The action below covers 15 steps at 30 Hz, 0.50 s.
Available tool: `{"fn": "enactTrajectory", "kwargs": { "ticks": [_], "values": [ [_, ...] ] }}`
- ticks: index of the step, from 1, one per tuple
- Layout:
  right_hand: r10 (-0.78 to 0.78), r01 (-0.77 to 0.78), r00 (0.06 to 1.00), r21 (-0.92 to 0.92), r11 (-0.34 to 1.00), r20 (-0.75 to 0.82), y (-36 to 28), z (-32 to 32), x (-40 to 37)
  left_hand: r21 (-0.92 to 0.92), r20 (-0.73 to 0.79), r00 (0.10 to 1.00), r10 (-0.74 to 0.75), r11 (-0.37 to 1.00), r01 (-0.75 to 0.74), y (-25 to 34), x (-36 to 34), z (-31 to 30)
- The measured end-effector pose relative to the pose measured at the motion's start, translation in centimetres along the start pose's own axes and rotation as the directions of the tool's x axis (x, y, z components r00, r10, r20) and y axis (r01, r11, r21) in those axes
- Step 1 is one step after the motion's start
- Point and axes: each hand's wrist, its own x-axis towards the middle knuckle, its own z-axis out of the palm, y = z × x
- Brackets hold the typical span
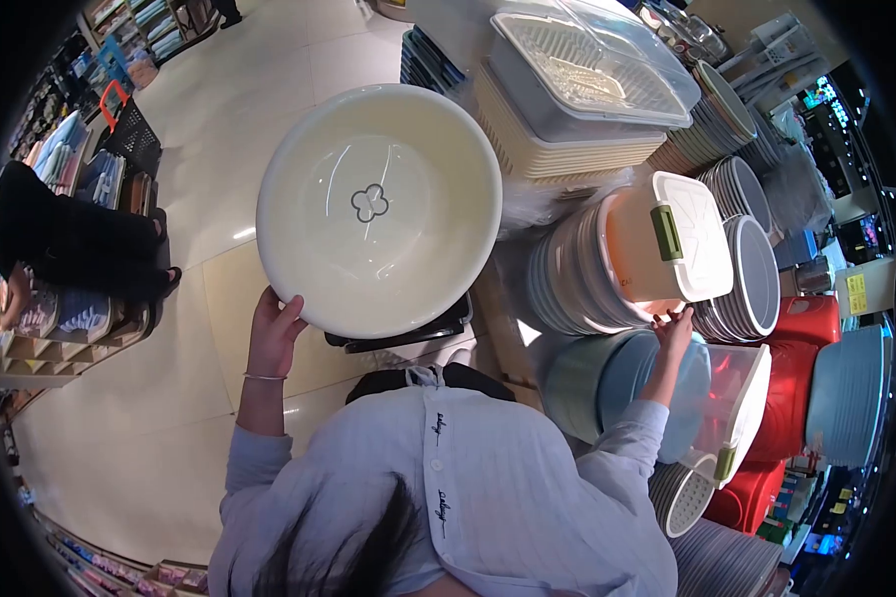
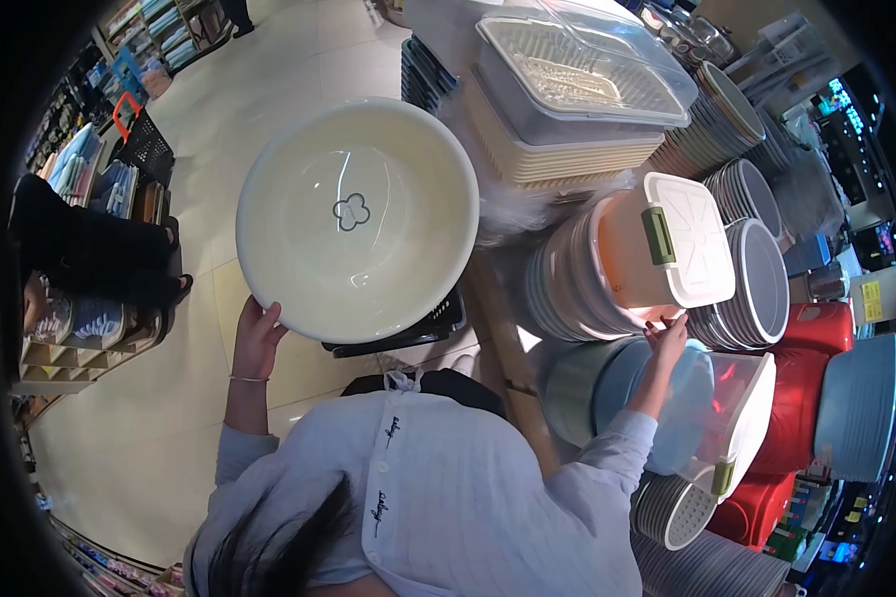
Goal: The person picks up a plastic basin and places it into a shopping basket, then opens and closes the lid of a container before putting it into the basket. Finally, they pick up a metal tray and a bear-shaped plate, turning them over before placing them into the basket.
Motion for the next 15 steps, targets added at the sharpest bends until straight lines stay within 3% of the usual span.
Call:
{"fn": "enactTrajectory", "kwargs": {
  "ticks": [2, 3, 4, 6, 7, 10, 12, 15],
  "values": [
    [-0.139, 0.137, 0.987, -0.020, 0.990, -0.087, 1.7, 1.1, -1.3, -0.016, 0.003, 1.000, 0.004, 1.000, -0.004, -0.3, 0.1, -0.5],
    [-0.203, 0.202, 0.979, -0.031, 0.979, -0.029, 2.4, 2.4, -2.9, -0.034, 0.011, 1.000, 0.006, 0.999, -0.006, -0.5, 0.1, -0.8],
    [-0.173, 0.173, 0.985, -0.061, 0.983, -0.001, 2.3, 4.6, -5.2, -0.034, 0.010, 1.000, 0.005, 0.999, -0.005, -0.5, 0.1, -1.0],
    [-0.038, 0.079, 0.960, -0.137, 0.987, 0.278, 2.4, 8.2, -9.5, -0.074, 0.017, 1.000, -0.024, 0.997, 0.025, -0.6, 0.2, -1.4],
    [0.019, 0.040, 0.884, -0.116, 0.992, 0.467, 2.5, 9.7, -11.4, -0.074, 0.018, 1.000, -0.025, 0.997, 0.027, -0.4, 0.1, -1.5],
    [0.047, -0.075, 0.622, -0.001, 0.997, 0.781, 1.2, 13.9, -17.2, -0.116, 0.049, 0.995, -0.088, 0.989, 0.093, -0.1, -0.1, -1.7],
    [-0.026, -0.026, 0.528, 0.047, 0.999, 0.849, -0.8, 16.1, -20.6, -0.172, 0.116, 0.984, -0.133, 0.973, 0.152, -0.3, -0.2, -2.0],
    [-0.054, 0.011, 0.589, 0.059, 0.998, 0.806, -3.8, 17.7, -24.3, -0.167, 0.080, 0.984, -0.158, 0.971, 0.169, -0.8, -1.2, -1.6]
  ]
}}
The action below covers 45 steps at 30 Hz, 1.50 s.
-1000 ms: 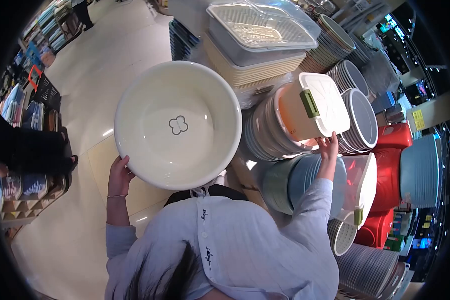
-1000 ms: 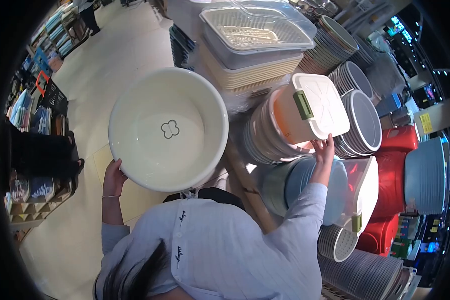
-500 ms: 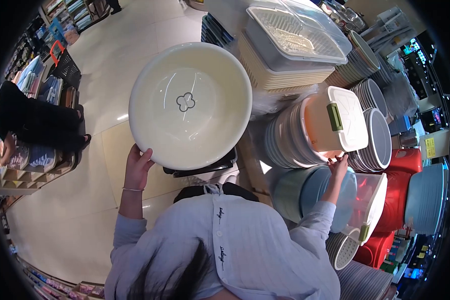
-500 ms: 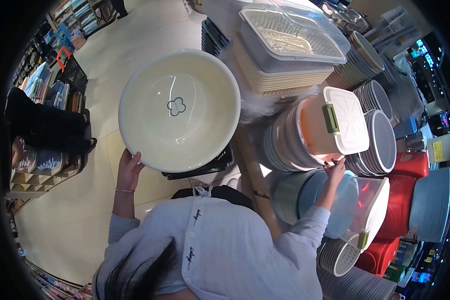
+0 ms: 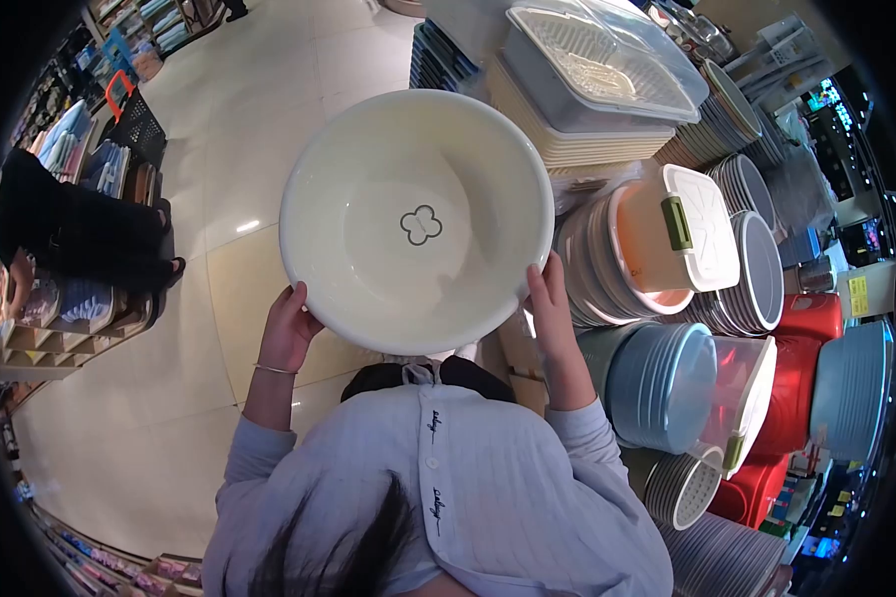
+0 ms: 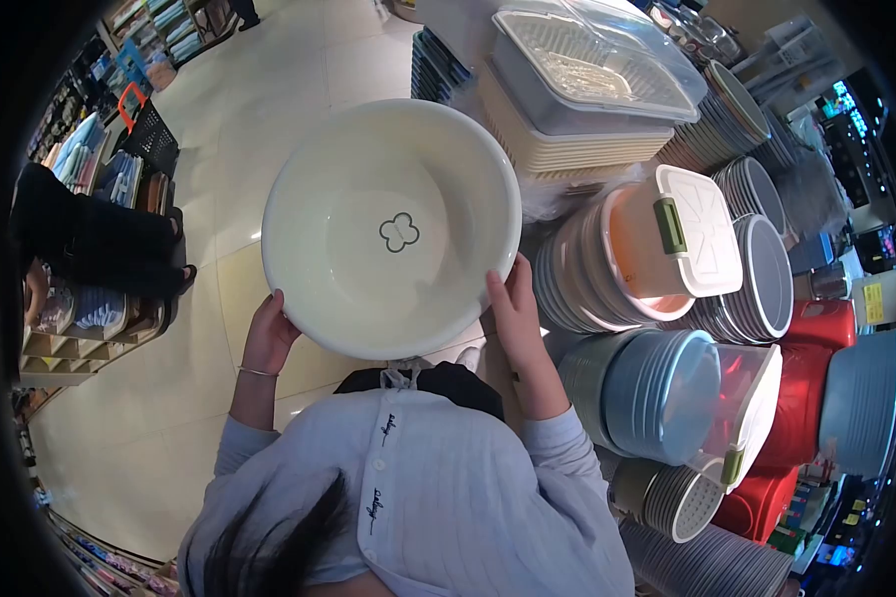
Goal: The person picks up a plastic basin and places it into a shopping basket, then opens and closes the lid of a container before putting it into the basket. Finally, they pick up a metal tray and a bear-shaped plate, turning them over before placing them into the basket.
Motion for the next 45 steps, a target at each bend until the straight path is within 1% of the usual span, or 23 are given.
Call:
{"fn": "enactTrajectory", "kwargs": {
  "ticks": [2, 5, 7, 9, 10, 12, 14, 18, 20, 23, 27, 29, 31, 34, 35, 37, 38, 39, 41, 42, 43, 44, 45],
  "values": [
    [-0.153, 0.154, 0.988, -0.206, 0.966, 0.017, -1.6, 1.5, -0.2, -0.007, -0.010, 1.000, 0.002, 1.000, -0.002, -0.2, -0.4, -0.1],
    [-0.116, 0.119, 0.993, -0.146, 0.982, 0.030, -2.4, 2.6, -0.4, -0.007, -0.030, 1.000, 0.004, 1.000, -0.004, -0.2, -1.0, -0.4],
    [-0.127, 0.130, 0.991, -0.147, 0.981, 0.030, -2.0, 3.2, -0.2, -0.001, -0.044, 0.999, 0.006, 1.000, -0.007, -0.1, -1.2, -0.5],
    [-0.136, 0.138, 0.990, -0.147, 0.979, 0.028, -1.1, 3.1, 0.2, 0.088, -0.131, 0.991, 0.023, 0.996, -0.011, -0.2, -1.5, -0.6],
    [-0.105, 0.108, 0.994, -0.162, 0.981, 0.024, -0.4, 2.8, 0.6, 0.084, -0.137, 0.990, 0.026, 0.996, -0.015, -0.1, -1.7, -0.7],
    [-0.074, 0.077, 0.997, -0.178, 0.981, 0.026, 0.8, 2.4, 1.0, 0.176, -0.197, 0.979, 0.051, 0.984, -0.016, 0.3, -2.0, -0.5],
    [0.042, -0.044, 0.999, -0.173, 0.984, -0.015, 1.7, 2.1, 1.2, 0.201, -0.229, 0.972, 0.062, 0.980, -0.015, 0.6, -2.3, -0.3],
    [0.093, -0.095, 0.995, -0.168, 0.981, -0.021, 3.2, 1.6, 1.8, 0.260, -0.277, 0.957, 0.083, 0.966, -0.009, 0.9, -2.5, 0.5],
    [0.101, -0.102, 0.995, -0.061, 0.993, -0.019, 4.0, 1.2, 2.3, 0.288, -0.272, 0.957, 0.100, 0.957, -0.018, 0.9, -2.4, 0.9],
    [0.116, -0.117, 0.992, -0.019, 0.993, -0.055, 5.0, 0.9, 2.9, 0.337, -0.245, 0.959, 0.144, 0.940, -0.055, 0.8, -1.9, 1.9],
    [0.198, -0.200, 0.979, -0.042, 0.979, -0.045, 8.6, -1.5, 4.2, 0.384, -0.156, 0.972, 0.177, 0.917, -0.105, 0.0, 0.1, 4.0],
    [0.230, -0.234, 0.972, -0.113, 0.966, -0.050, 10.5, -2.6, 5.1, 0.427, -0.155, 0.969, 0.192, 0.898, -0.109, -1.0, 1.3, 5.3],
    [0.245, -0.249, 0.968, -0.079, 0.965, -0.060, 12.5, -3.1, 6.3, 0.474, -0.160, 0.966, 0.204, 0.874, -0.106, -2.2, 2.7, 6.0],
    [0.289, -0.303, 0.953, -0.246, 0.921, -0.090, 14.2, -3.7, 8.0, 0.440, -0.182, 0.974, 0.131, 0.897, -0.039, -4.7, 5.4, 5.7],
    [0.297, -0.309, 0.951, -0.246, 0.919, -0.085, 14.5, -3.9, 8.6, 0.441, -0.190, 0.973, 0.128, 0.897, -0.032, -5.8, 6.5, 4.9],
    [0.389, -0.386, 0.921, -0.224, 0.895, -0.033, 16.5, -4.5, 10.0, 0.452, -0.287, 0.956, 0.054, 0.888, 0.085, -7.7, 8.5, 2.9],
    [0.390, -0.387, 0.921, -0.178, 0.905, -0.019, 18.7, -4.9, 10.8, 0.413, -0.332, 0.943, -0.022, 0.895, 0.166, -8.5, 9.3, 2.1],
    [0.399, -0.394, 0.917, -0.181, 0.901, -0.009, 21.4, -5.4, 11.6, 0.409, -0.345, 0.938, -0.024, 0.896, 0.173, -9.4, 10.2, 1.3],
    [0.364, -0.352, 0.930, -0.379, 0.856, -0.041, 25.5, -5.8, 12.6, 0.457, -0.489, 0.867, -0.096, 0.818, 0.349, -11.6, 11.8, -0.6],
    [0.377, -0.356, 0.926, -0.385, 0.851, -0.023, 25.7, -5.5, 12.9, 0.453, -0.502, 0.859, -0.100, 0.816, 0.359, -12.8, 12.7, -1.6],
    [0.390, -0.365, 0.921, -0.386, 0.847, -0.016, 26.3, -5.3, 13.3, 0.398, -0.508, 0.848, -0.153, 0.831, 0.388, -13.8, 13.5, -2.5],
    [0.409, -0.385, 0.912, -0.411, 0.827, -0.030, 27.0, -4.9, 13.9, 0.342, -0.509, 0.836, -0.204, 0.843, 0.415, -14.7, 14.4, -3.6],
    [0.431, -0.407, 0.901, -0.436, 0.802, -0.049, 27.9, -4.6, 14.2, 0.337, -0.519, 0.828, -0.214, 0.839, 0.428, -15.0, 15.1, -3.9]
  ]
}}
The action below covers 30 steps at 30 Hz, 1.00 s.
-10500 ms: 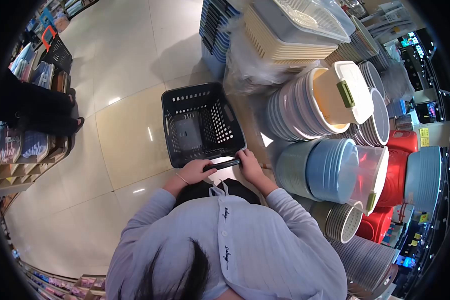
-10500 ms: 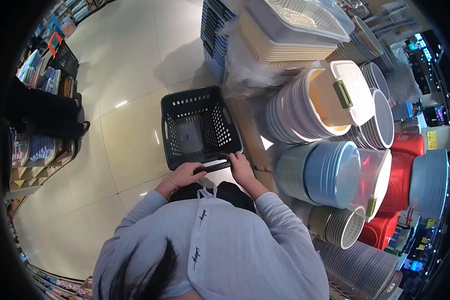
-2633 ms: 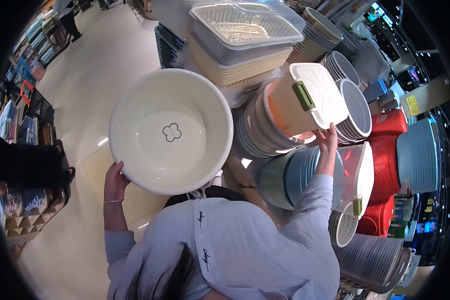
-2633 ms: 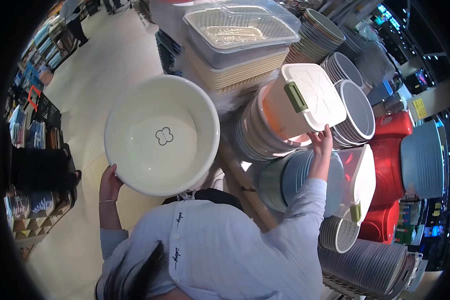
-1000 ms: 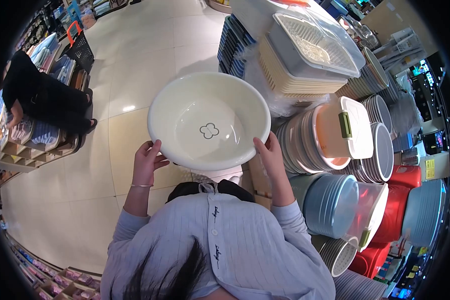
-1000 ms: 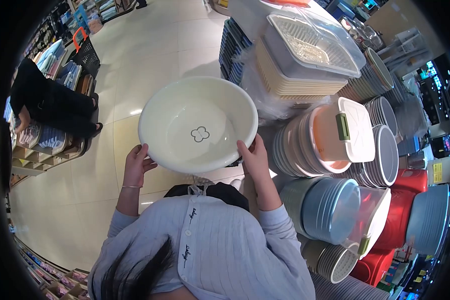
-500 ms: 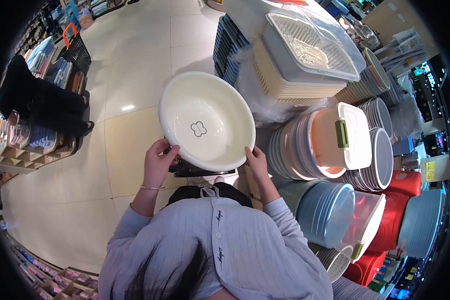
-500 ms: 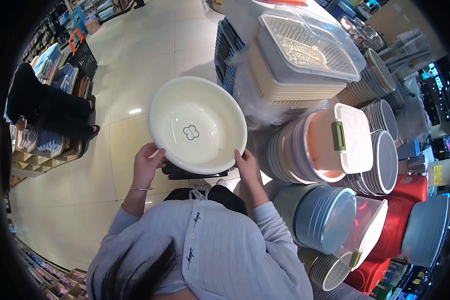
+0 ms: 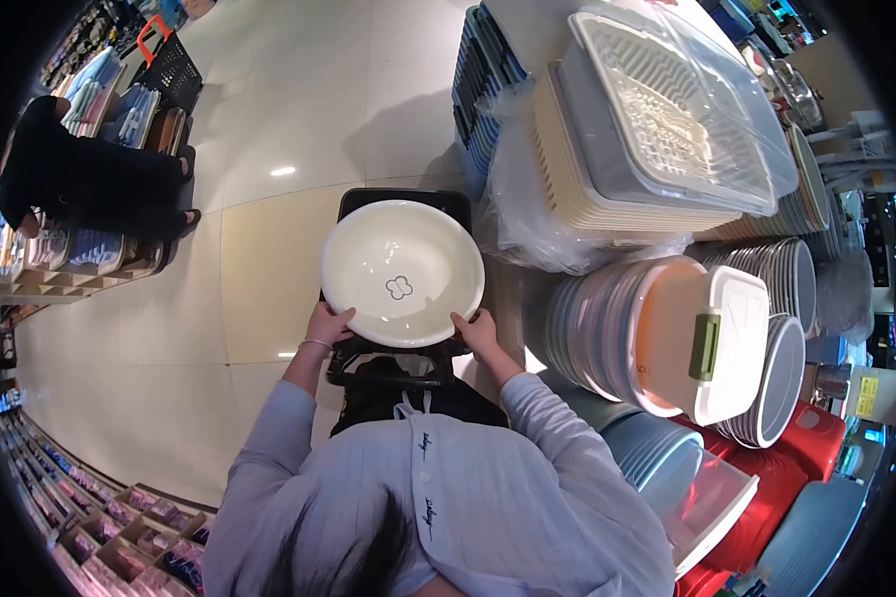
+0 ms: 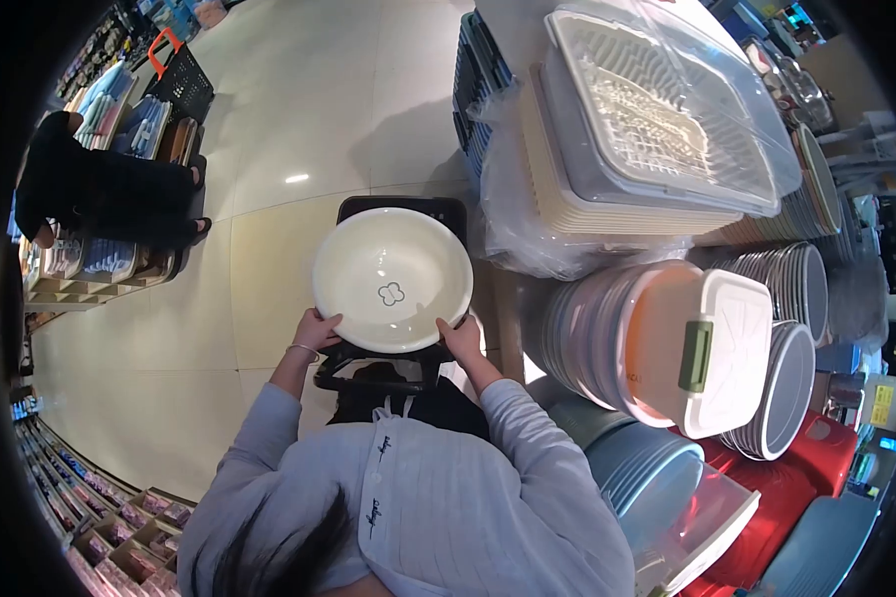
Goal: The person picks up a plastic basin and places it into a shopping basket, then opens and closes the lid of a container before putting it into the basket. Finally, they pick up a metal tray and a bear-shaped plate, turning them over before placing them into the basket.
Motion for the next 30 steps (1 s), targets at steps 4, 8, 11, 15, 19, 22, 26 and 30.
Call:
{"fn": "enactTrajectory", "kwargs": {
  "ticks": [4, 8, 11, 15, 19, 22, 26, 30],
  "values": [
    [0.044, -0.044, 0.999, -0.036, 0.998, -0.003, 2.5, 2.2, 3.2, 0.005, 0.060, 0.991, -0.119, 0.993, 0.119, -1.9, 3.8, 0.7],
    [0.109, -0.108, 0.994, -0.282, 0.953, -0.012, 4.0, 3.7, 5.9, 0.150, 0.006, 0.997, -0.083, 0.985, 0.081, -4.3, 8.9, 0.5],
    [0.344, -0.244, 0.923, -0.431, 0.869, 0.171, 4.9, 4.2, 7.5, 0.268, 0.092, 0.996, -0.008, 0.963, -0.017, -5.1, 12.2, -0.2],
    [0.697, -0.612, 0.704, -0.383, 0.692, 0.135, -1.7, 6.4, 6.1, 0.564, 0.167, 0.983, 0.071, 0.812, -0.154, -3.8, 15.2, -0.8],
    [0.720, -0.732, 0.676, 0.248, 0.634, 0.155, -0.3, 9.0, 6.7, 0.698, 0.373, 0.899, 0.231, 0.568, -0.436, -3.1, 18.7, -2.8],
    [0.788, -0.713, 0.593, 0.561, 0.419, 0.166, 2.1, 11.6, 8.1, 0.589, 0.545, 0.837, -0.035, 0.727, -0.353, -1.4, 21.5, -4.5],
    [0.867, -0.623, 0.496, 0.713, 0.322, 0.042, 3.7, 15.1, 10.1, 0.565, 0.683, 0.707, 0.184, 0.481, -0.670, 0.2, 22.6, -5.5],
    [0.879, -0.516, 0.467, 0.778, 0.358, -0.095, 6.6, 20.1, 12.3, 0.404, 0.809, 0.410, 0.421, 0.109, -0.908, 1.4, 23.2, -5.6]
  ]
}}
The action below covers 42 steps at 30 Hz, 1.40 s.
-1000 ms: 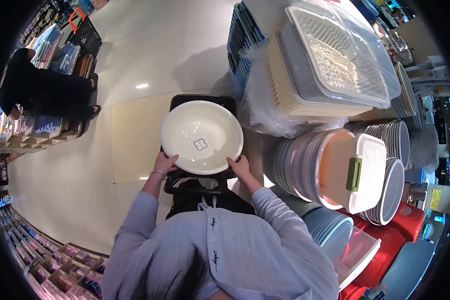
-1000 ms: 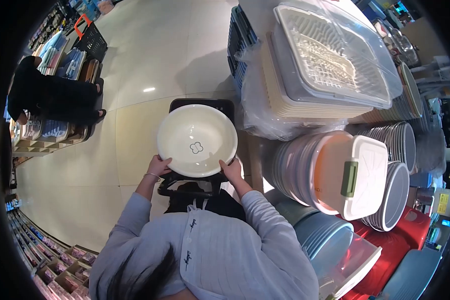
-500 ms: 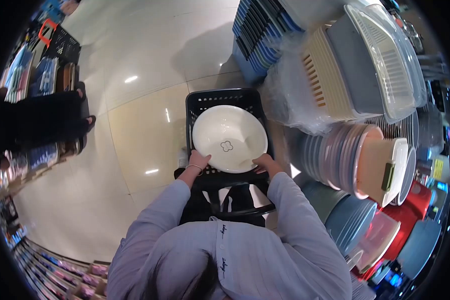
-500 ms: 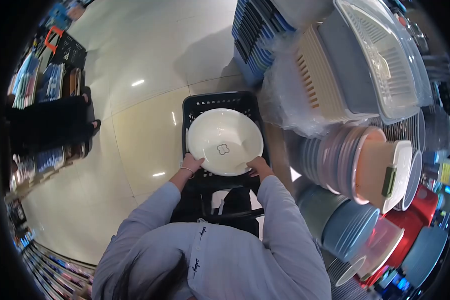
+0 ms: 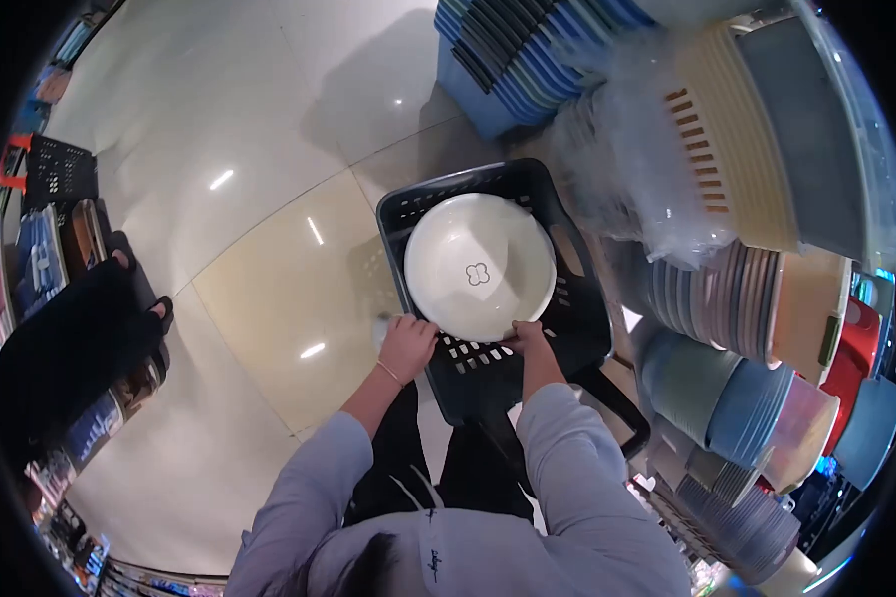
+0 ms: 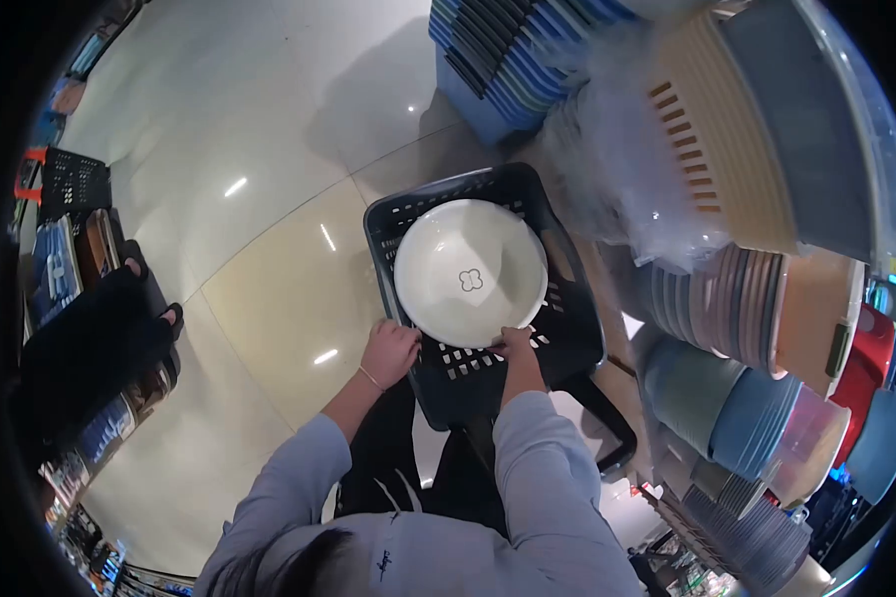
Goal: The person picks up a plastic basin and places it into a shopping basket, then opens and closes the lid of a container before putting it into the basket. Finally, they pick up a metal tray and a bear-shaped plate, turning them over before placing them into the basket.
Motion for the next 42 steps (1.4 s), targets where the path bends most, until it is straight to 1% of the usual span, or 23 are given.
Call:
{"fn": "enactTrajectory", "kwargs": {
  "ticks": [1, 2, 4, 6, 9, 12, 14, 17, 18, 20, 21, 24, 25, 28, 30, 33, 34, 36, 37, 38, 40, 41, 42],
  "values": [
    [-0.005, 0.006, 1.000, 0.036, 0.999, -0.030, 0.8, 0.6, 1.9, 0.105, -0.074, 0.984, 0.164, 0.982, -0.156, -0.2, 0.2, -0.1],
    [0.017, -0.014, 0.999, 0.055, 0.998, -0.047, 2.3, 1.1, 4.8, 0.094, -0.046, 0.983, 0.175, 0.981, -0.170, -1.4, 0.6, 0.7],
    [-0.023, 0.021, 0.998, 0.035, 0.999, 0.053, 3.7, 1.9, 6.7, -0.066, -0.043, 0.991, 0.126, 0.989, -0.129, -1.6, 0.6, 0.8],
    [-0.010, 0.008, 0.999, 0.062, 0.998, 0.041, 4.8, 2.8, 8.9, -0.073, -0.024, 0.990, 0.138, 0.988, -0.139, -1.7, 0.3, 1.1],
    [-0.061, 0.061, 0.994, -0.009, 0.998, -0.089, 5.0, 3.8, 9.8, -0.076, -0.010, 0.988, 0.151, 0.986, -0.151, -1.8, -0.4, 2.1],
    [-0.033, 0.033, 0.999, -0.072, 0.997, 0.001, 6.3, 3.2, 13.1, -0.079, -0.006, 0.988, 0.153, 0.985, -0.153, -1.9, -1.2, 2.7],
    [-0.018, 0.013, 0.999, -0.090, 0.996, -0.051, 7.1, 3.6, 15.2, -0.062, 0.019, 0.986, 0.168, 0.984, -0.166, -2.0, -1.4, 3.0],
    [-0.114, 0.054, 0.964, -0.244, 0.968, -0.239, 8.3, 4.0, 16.9, -0.062, 0.016, 0.984, 0.180, 0.982, -0.179, -2.1, -2.0, 3.5],
    [-0.102, 0.042, 0.965, -0.240, 0.970, -0.240, 8.2, 4.1, 16.6, -0.062, 0.024, 0.984, 0.178, 0.982, -0.177, -2.2, -2.1, 3.6],
    [-0.238, 0.117, 0.920, -0.360, 0.925, -0.311, 8.3, 4.2, 16.3, -0.065, 0.036, 0.984, 0.173, 0.983, -0.170, -2.2, -2.2, 3.8],
    [-0.385, 0.201, 0.854, -0.460, 0.865, -0.350, 10.6, 3.9, 19.2, -0.068, 0.033, 0.985, 0.170, 0.984, -0.167, -2.2, -2.2, 3.8],
    [-0.343, 0.213, 0.864, -0.351, 0.912, -0.368, 11.2, 3.8, 19.1, -0.061, 0.037, 0.985, 0.168, 0.984, -0.166, -2.1, -2.1, 3.7],
    [-0.422, 0.306, 0.864, -0.378, 0.874, -0.275, 11.5, 3.9, 19.8, -0.059, 0.043, 0.984, 0.174, 0.983, -0.171, -2.1, -2.1, 3.7],
    [-0.298, 0.162, 0.920, -0.445, 0.881, -0.256, 10.5, 4.0, 20.1, -0.041, 0.058, 0.986, 0.158, 0.987, -0.156, -2.0, -2.2, 3.8],
    [-0.234, 0.118, 0.942, -0.413, 0.903, -0.241, 9.7, 4.5, 19.4, -0.040, 0.050, 0.988, 0.149, 0.988, -0.147, -1.9, -2.3, 3.8],
    [-0.010, -0.038, 0.995, -0.471, 0.881, -0.099, 7.9, 4.0, 17.8, -0.013, 0.073, 0.988, 0.138, 0.990, -0.137, -1.7, -2.2, 3.6],
    [-0.016, -0.035, 0.994, -0.465, 0.885, -0.104, 8.5, 3.7, 18.5, -0.016, 0.071, 0.986, 0.148, 0.989, -0.147, -1.6, -2.1, 3.5],
    [-0.375, 0.205, 0.915, -0.624, 0.754, -0.151, 9.7, 3.7, 19.0, 0.012, 0.088, 0.988, 0.124, 0.992, -0.125, -1.3, -2.0, 3.4],
    [-0.500, 0.258, 0.849, -0.689, 0.677, -0.173, 8.7, 3.7, 16.9, 0.011, 0.077, 0.988, 0.134, 0.991, -0.135, -1.0, -1.9, 3.2],
    [-0.512, 0.269, 0.841, -0.685, 0.677, -0.176, 8.2, 3.8, 15.6, 0.017, 0.083, 0.988, 0.129, 0.991, -0.130, -0.9, -1.8, 3.0],
    [-0.740, 0.446, 0.673, -0.788, 0.423, -0.016, 7.8, 3.6, 14.0, 0.026, 0.080, 0.987, 0.137, 0.990, -0.139, -0.7, -1.7, 2.7],
    [-0.684, 0.419, 0.727, -0.826, 0.377, 0.057, 7.5, 3.4, 13.2, 0.042, 0.088, 0.988, 0.128, 0.990, -0.132, -0.7, -1.7, 2.6],
    [-0.698, 0.425, 0.714, -0.824, 0.375, 0.051, 6.5, 3.3, 12.1, 0.055, 0.094, 0.989, 0.118, 0.991, -0.124, -0.6, -1.7, 2.6]
  ]
}}
